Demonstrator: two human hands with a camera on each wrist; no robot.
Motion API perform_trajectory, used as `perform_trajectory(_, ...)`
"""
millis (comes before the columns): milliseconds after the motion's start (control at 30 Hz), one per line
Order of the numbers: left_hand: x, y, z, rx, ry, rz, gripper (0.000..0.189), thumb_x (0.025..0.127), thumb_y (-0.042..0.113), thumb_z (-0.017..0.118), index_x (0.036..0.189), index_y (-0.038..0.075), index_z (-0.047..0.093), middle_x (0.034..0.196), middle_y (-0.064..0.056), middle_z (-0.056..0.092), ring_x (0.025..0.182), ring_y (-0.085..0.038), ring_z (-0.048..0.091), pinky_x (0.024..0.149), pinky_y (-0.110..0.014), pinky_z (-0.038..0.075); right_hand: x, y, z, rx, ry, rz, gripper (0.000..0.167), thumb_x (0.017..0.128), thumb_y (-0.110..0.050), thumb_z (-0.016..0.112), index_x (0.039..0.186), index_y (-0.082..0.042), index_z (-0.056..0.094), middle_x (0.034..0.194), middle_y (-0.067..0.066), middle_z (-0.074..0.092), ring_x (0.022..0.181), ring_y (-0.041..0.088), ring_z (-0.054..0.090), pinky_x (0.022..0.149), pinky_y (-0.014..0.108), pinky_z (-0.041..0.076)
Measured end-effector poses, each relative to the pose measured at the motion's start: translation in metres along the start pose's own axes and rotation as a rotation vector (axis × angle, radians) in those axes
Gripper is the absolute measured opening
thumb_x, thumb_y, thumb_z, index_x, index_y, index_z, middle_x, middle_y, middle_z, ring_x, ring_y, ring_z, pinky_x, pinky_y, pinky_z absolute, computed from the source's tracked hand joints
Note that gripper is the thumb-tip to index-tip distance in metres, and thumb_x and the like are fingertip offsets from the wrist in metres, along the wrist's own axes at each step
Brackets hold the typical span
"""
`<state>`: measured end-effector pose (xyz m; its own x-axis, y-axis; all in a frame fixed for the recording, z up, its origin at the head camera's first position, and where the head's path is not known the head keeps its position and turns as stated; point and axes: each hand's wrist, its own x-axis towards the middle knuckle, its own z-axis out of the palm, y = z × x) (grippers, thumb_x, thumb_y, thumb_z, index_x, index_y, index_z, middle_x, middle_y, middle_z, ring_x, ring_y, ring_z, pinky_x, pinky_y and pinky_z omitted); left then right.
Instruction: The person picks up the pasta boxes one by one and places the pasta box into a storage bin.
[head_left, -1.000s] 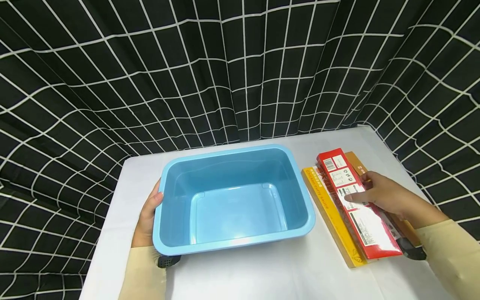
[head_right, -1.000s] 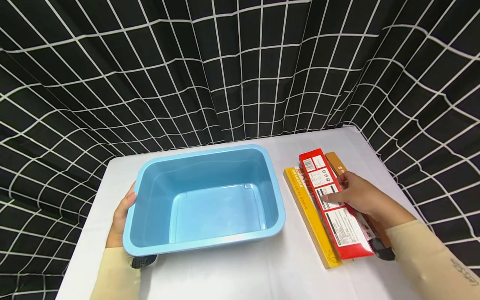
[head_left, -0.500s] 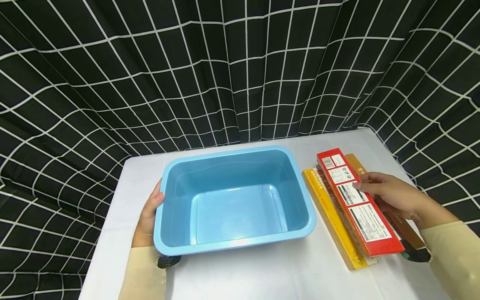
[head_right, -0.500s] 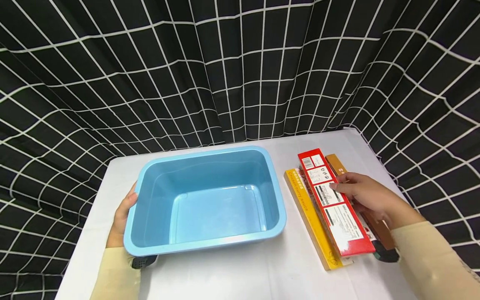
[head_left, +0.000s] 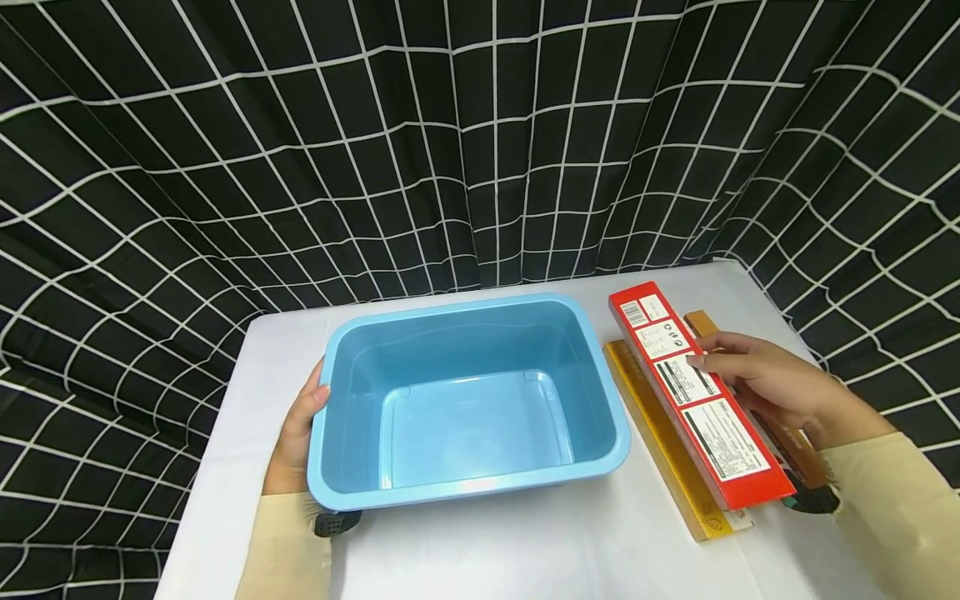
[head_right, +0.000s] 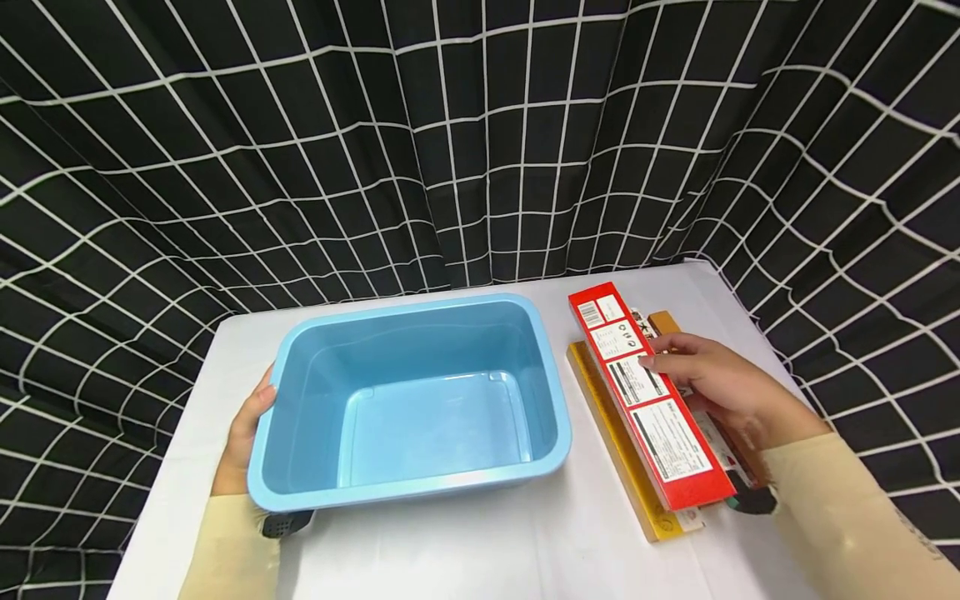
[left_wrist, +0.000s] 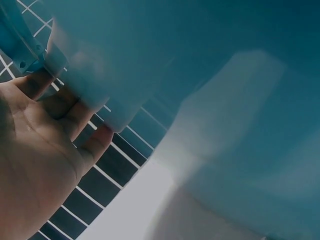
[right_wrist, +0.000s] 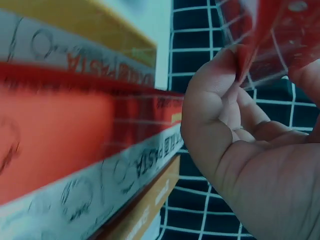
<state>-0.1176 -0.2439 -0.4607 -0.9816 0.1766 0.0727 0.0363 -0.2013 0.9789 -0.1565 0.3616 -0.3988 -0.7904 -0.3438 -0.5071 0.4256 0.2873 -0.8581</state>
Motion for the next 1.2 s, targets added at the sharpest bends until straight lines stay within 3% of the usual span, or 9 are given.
perform_trajectory(100, 0.001, -0.001, -0.001, 0.005, -0.009, 0.004, 0.073, 0.101, 0.032, 0.044, 0.173, 0.028, 0.032, 0.172, -0.012, 0.036, 0.153, -0.037, 0.036, 0.115, -0.052, 0.040, 0.001, -0.004, 0.003, 0.016, 0.001, -0.019, 0.025, 0.114, -0.023, 0.057, 0.137, -0.016, 0.053, 0.118, 0.013, 0.073, 0.100, 0.036, 0.077, 0.085, 0.055, 0.062)
perform_trajectory(300, 0.001, -0.001, -0.002, 0.011, 0.004, -0.003, 0.073, 0.101, 0.033, 0.044, 0.173, 0.029, 0.032, 0.172, -0.011, 0.036, 0.153, -0.036, 0.036, 0.114, -0.051, 0.039, 0.003, -0.020, 0.014, 0.025, 0.080, -0.071, 0.041, 0.113, -0.025, 0.060, 0.146, -0.006, 0.046, 0.118, 0.013, 0.073, 0.098, 0.038, 0.077, 0.082, 0.057, 0.062)
perform_trajectory(467, 0.000, 0.000, -0.001, 0.001, 0.015, -0.016, 0.073, 0.101, 0.032, 0.045, 0.173, 0.029, 0.032, 0.172, -0.008, 0.037, 0.153, -0.034, 0.036, 0.115, -0.052, 0.037, 0.001, -0.034, 0.023, 0.035, 0.127, -0.067, 0.037, 0.111, -0.027, 0.065, 0.143, -0.012, 0.054, 0.120, 0.013, 0.074, 0.100, 0.040, 0.077, 0.084, 0.058, 0.062)
perform_trajectory(600, 0.000, 0.000, -0.001, 0.005, 0.012, -0.013, 0.073, 0.101, 0.033, 0.045, 0.173, 0.030, 0.032, 0.172, -0.007, 0.037, 0.154, -0.034, 0.035, 0.116, -0.052, 0.035, 0.001, -0.048, 0.027, 0.017, 0.114, -0.084, 0.038, 0.111, -0.029, 0.065, 0.144, -0.015, 0.054, 0.120, 0.011, 0.075, 0.101, 0.040, 0.077, 0.085, 0.059, 0.061)
perform_trajectory(800, 0.001, 0.000, -0.002, 0.017, -0.009, 0.000, 0.073, 0.103, 0.033, 0.043, 0.174, 0.028, 0.029, 0.174, -0.011, 0.033, 0.155, -0.037, 0.032, 0.117, -0.054, 0.035, 0.003, -0.067, 0.036, -0.033, 0.114, -0.123, 0.049, 0.110, -0.029, 0.067, 0.151, -0.009, 0.048, 0.120, 0.012, 0.075, 0.098, 0.042, 0.077, 0.083, 0.061, 0.061)
perform_trajectory(967, 0.000, 0.000, 0.000, 0.017, 0.006, 0.002, 0.073, 0.102, 0.033, 0.044, 0.174, 0.029, 0.031, 0.174, -0.005, 0.035, 0.158, -0.032, 0.030, 0.122, -0.059, 0.026, 0.003, -0.080, 0.048, -0.054, 0.110, -0.144, 0.054, 0.108, -0.030, 0.071, 0.153, -0.008, 0.049, 0.123, 0.015, 0.074, 0.099, 0.045, 0.077, 0.083, 0.061, 0.061)
perform_trajectory(1200, 0.000, -0.001, 0.000, 0.012, 0.011, 0.004, 0.073, 0.102, 0.033, 0.043, 0.174, 0.029, 0.030, 0.173, -0.004, 0.035, 0.157, -0.033, 0.030, 0.120, -0.061, 0.024, 0.007, -0.098, 0.066, -0.077, 0.105, -0.160, 0.060, 0.105, -0.034, 0.076, 0.155, -0.011, 0.052, 0.125, 0.017, 0.072, 0.098, 0.045, 0.076, 0.083, 0.060, 0.061)
